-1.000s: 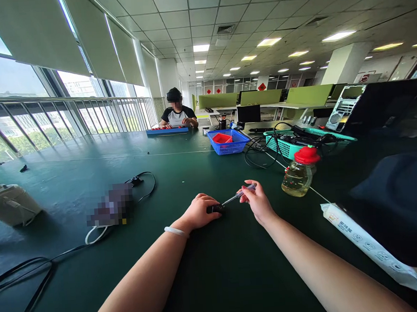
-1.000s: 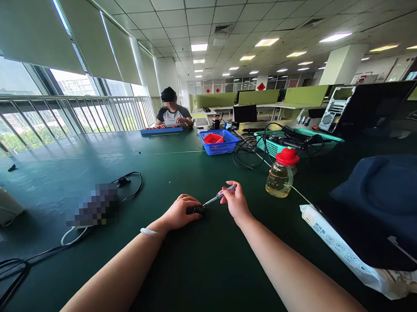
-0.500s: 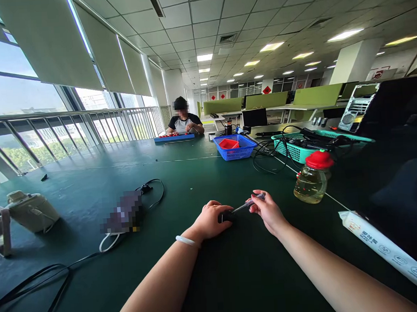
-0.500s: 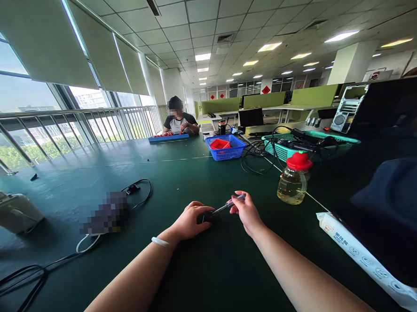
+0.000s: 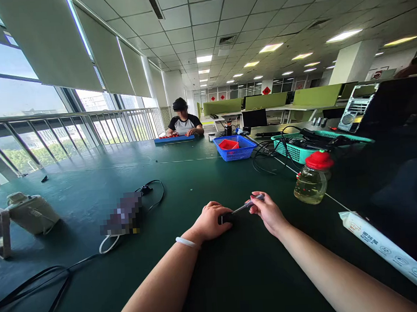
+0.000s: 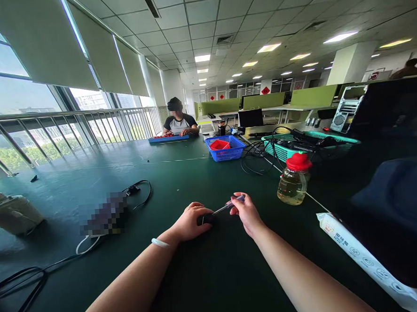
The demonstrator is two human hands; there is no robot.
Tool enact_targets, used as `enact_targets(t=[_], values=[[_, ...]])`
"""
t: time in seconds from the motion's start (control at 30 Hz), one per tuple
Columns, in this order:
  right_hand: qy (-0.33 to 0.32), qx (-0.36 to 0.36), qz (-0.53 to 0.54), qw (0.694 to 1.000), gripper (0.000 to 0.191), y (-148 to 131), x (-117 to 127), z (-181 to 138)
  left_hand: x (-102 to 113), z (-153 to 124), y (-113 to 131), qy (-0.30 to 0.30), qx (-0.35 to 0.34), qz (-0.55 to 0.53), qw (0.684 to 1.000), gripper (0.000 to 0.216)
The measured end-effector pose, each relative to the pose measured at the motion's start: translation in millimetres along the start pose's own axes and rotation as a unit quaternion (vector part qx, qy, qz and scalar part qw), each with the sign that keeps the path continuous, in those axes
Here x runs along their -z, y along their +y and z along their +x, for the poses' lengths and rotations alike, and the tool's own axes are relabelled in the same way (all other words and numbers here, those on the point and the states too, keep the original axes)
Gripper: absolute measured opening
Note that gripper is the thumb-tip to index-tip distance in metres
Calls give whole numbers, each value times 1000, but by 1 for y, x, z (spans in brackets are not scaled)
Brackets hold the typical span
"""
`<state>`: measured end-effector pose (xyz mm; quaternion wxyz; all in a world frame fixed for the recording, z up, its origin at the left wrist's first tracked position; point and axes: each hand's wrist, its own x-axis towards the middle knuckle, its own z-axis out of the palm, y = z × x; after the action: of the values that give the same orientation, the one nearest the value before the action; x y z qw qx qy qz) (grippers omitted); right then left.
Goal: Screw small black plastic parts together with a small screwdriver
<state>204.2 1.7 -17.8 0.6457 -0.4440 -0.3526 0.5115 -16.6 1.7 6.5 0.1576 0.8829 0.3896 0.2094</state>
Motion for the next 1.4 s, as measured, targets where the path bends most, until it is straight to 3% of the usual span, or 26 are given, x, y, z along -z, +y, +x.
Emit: enact_targets(t=[0.9,1.4], values=[[4,-14,4,1000,36,-4,-2,-1,-3,2,-4,-9,5,9,1000,42],[0,-13,3,1000,41,-3,-1,0,-2,2,-4,-10,11,14,1000,42]])
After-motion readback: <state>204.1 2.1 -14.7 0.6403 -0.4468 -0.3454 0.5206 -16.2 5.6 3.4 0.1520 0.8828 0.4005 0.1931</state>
